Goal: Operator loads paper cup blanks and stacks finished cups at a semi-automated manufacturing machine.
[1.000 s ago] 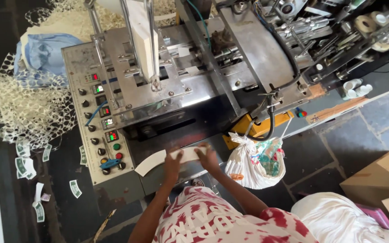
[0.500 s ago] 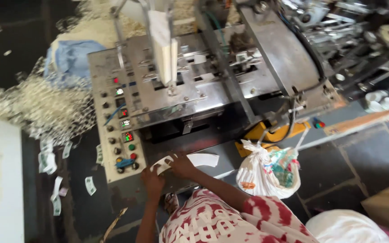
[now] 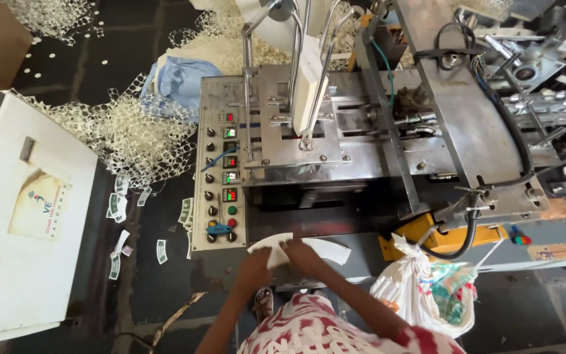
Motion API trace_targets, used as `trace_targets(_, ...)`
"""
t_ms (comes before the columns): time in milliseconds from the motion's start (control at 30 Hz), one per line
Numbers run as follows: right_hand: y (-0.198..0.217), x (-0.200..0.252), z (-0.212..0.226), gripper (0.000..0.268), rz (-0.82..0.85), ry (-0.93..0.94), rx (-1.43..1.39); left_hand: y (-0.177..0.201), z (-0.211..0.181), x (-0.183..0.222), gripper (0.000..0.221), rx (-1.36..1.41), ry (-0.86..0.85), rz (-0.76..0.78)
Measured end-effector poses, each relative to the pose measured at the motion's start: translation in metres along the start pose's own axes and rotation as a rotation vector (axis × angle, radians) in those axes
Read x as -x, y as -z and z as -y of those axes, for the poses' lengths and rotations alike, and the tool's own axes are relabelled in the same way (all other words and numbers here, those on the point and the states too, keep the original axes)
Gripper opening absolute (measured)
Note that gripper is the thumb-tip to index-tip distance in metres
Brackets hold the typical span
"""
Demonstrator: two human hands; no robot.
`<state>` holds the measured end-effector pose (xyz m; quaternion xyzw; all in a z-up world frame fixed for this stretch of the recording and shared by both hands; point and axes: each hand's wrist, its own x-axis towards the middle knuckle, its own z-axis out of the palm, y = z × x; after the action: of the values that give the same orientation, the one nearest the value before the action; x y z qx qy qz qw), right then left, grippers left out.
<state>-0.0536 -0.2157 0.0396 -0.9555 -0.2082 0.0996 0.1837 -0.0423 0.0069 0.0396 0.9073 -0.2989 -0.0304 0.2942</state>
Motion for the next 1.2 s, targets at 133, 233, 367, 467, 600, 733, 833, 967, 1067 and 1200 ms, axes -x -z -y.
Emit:
trace_targets(133, -0.025, 0.070, 0.030, 0.063, -0.023, -0.103, 0.007, -0.026, -0.040, 0.034, 0.060, -0.043, -0.020, 0.098)
trace_targets(233, -0.045, 0.089, 0.029, 0.064, -0.257, -0.064, 0.052, -0.046, -0.048, 0.038, 0.063, -0.126, 0.072, 0.215)
trace_targets(367, -0.057, 0.082, 0.023, 0.060, -0.267, 0.016, 0.299, -0.087, -0.038, 0.043, 0.064, -0.341, -0.010, 0.077)
trace_targets(467, -0.074, 0.076, 0.005, 0.042, -0.202, 0.103, 0.258, -0.102, -0.018, 0.041, 0.059, -0.389, -0.120, -0.063)
trace_targets(600, -0.059, 0.086, 0.017, 0.052, -0.234, 0.053, 0.163, -0.070, -0.033, 0.046, 0.058, -0.165, -0.057, 0.066)
trace_targets(733, -0.021, 0.091, 0.038, 0.058, -0.375, 0.033, 0.105, -0.037, -0.059, 0.042, 0.061, -0.125, -0.039, 0.048)
trace_targets(833, -0.038, 0.093, 0.030, 0.036, -0.288, 0.032, 0.189, -0.039, -0.066, 0.033, 0.058, -0.169, 0.004, 0.143)
trace_targets(967, -0.039, 0.093, 0.035, 0.037, -0.300, 0.028, 0.323, -0.046, -0.077, 0.036, 0.057, -0.320, -0.055, 0.139)
trace_targets(1067, -0.040, 0.089, 0.029, 0.040, -0.302, 0.083, 0.328, -0.062, -0.061, 0.036, 0.056, -0.459, -0.169, 0.010)
trace_targets(1200, -0.028, 0.095, 0.033, 0.034, -0.176, 0.066, 0.198, -0.063, -0.049, 0.042, 0.046, -0.261, -0.153, 0.039)
